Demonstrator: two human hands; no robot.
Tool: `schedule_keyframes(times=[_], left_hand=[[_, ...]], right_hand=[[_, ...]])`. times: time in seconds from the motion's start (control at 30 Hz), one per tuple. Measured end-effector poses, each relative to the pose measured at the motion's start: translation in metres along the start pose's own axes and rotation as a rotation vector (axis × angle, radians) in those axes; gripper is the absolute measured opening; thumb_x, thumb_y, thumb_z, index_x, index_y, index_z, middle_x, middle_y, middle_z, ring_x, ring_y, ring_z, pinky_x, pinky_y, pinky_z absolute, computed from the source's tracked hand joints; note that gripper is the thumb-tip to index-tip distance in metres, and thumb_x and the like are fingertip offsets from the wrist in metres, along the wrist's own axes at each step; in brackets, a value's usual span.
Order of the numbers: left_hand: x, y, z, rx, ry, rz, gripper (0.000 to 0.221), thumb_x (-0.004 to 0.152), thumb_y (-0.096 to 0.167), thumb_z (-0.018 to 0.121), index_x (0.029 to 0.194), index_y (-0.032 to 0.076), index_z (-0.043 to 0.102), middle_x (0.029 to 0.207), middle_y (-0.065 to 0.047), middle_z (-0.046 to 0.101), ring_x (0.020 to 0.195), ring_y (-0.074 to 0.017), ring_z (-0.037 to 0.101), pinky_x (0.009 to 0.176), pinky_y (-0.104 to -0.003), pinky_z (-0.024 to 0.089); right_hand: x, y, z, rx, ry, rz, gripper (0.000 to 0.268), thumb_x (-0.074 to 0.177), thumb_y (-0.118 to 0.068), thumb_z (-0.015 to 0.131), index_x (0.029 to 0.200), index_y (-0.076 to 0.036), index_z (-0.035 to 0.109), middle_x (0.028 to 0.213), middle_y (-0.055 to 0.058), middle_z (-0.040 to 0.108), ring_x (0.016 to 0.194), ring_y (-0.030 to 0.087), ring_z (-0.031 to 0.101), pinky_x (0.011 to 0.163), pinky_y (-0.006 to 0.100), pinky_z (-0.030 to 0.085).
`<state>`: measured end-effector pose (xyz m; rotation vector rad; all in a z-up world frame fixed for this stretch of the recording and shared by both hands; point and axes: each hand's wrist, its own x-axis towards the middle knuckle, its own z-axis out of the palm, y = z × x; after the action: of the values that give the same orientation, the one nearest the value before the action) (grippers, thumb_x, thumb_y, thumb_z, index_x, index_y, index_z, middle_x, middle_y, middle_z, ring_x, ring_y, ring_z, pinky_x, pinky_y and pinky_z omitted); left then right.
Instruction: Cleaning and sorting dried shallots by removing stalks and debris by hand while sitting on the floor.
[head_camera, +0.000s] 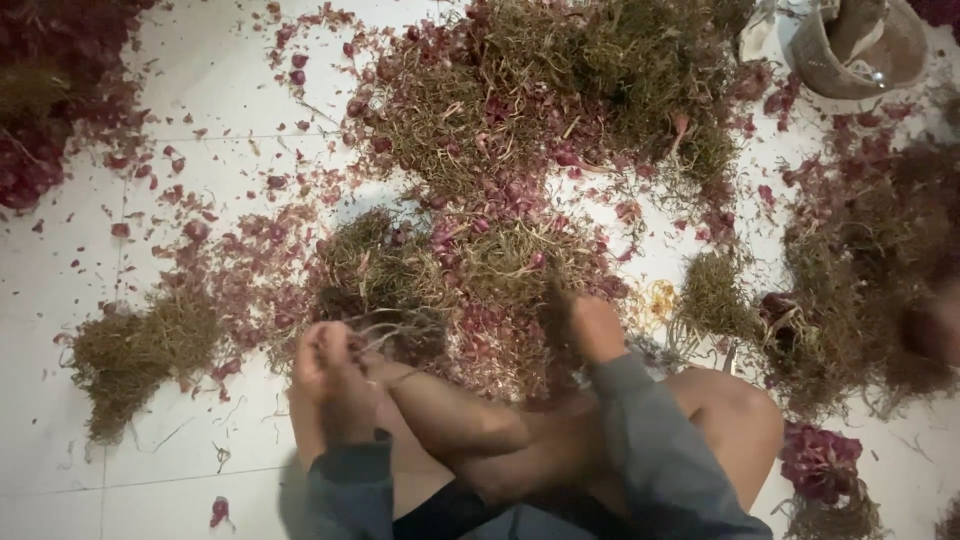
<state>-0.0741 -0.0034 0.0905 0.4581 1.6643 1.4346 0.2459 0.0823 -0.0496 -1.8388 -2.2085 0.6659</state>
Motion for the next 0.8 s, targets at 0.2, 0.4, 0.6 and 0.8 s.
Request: schedule_keyframes(times=[0.2, 0.4, 0.6, 0.8], left_hand=[[-0.004, 0.041, 0.001, 0.445, 0.040, -0.050, 0.045, 0.101, 0.044, 0.045, 0.125, 0.012, 0.066, 0.093, -0.004, 0.073, 0.077, -0.0158, 0.065, 0.063, -0.032, 0.054], [0.033, -0.053, 0.009, 0.103, 0.048, 0.310, 0.016, 0.103, 0.022, 0.069, 0.115, 0.013, 0.074, 0.082, -0.004, 0.067, 0.053, -0.0060, 0.056, 0.051, -0.018, 0.050], [0.034, -0.053, 0.017, 0.116, -0.130, 0.360, 0.009, 0.094, 0.005, 0.071, 0.102, 0.003, 0.075, 0.061, -0.009, 0.065, 0.042, -0.0132, 0.058, 0.048, -0.031, 0.055], [0.036, -0.067, 0.019, 0.190, -0.292, 0.376, 0.016, 0.097, 0.007, 0.068, 0.107, 0.011, 0.080, 0.067, -0.005, 0.070, 0.051, -0.0109, 0.062, 0.054, -0.025, 0.051]], right_hand=[[0.005, -0.043, 0.014, -0.088, 0.143, -0.174, 0.017, 0.095, -0.014, 0.068, 0.111, -0.011, 0.073, 0.106, 0.009, 0.073, 0.070, 0.021, 0.071, 0.063, 0.034, 0.065], [0.034, 0.023, 0.157, -0.135, 0.074, -0.412, 0.019, 0.091, -0.025, 0.070, 0.109, -0.019, 0.073, 0.100, 0.015, 0.068, 0.062, 0.043, 0.070, 0.052, 0.054, 0.058], [0.034, 0.039, 0.158, -0.127, 0.034, -0.334, 0.034, 0.086, -0.029, 0.071, 0.118, -0.020, 0.069, 0.116, 0.017, 0.068, 0.070, 0.047, 0.072, 0.054, 0.057, 0.060], [0.009, -0.035, 0.054, 0.198, 0.045, -0.333, 0.030, 0.090, -0.034, 0.076, 0.110, -0.013, 0.074, 0.111, 0.013, 0.071, 0.085, 0.045, 0.073, 0.071, 0.051, 0.063]])
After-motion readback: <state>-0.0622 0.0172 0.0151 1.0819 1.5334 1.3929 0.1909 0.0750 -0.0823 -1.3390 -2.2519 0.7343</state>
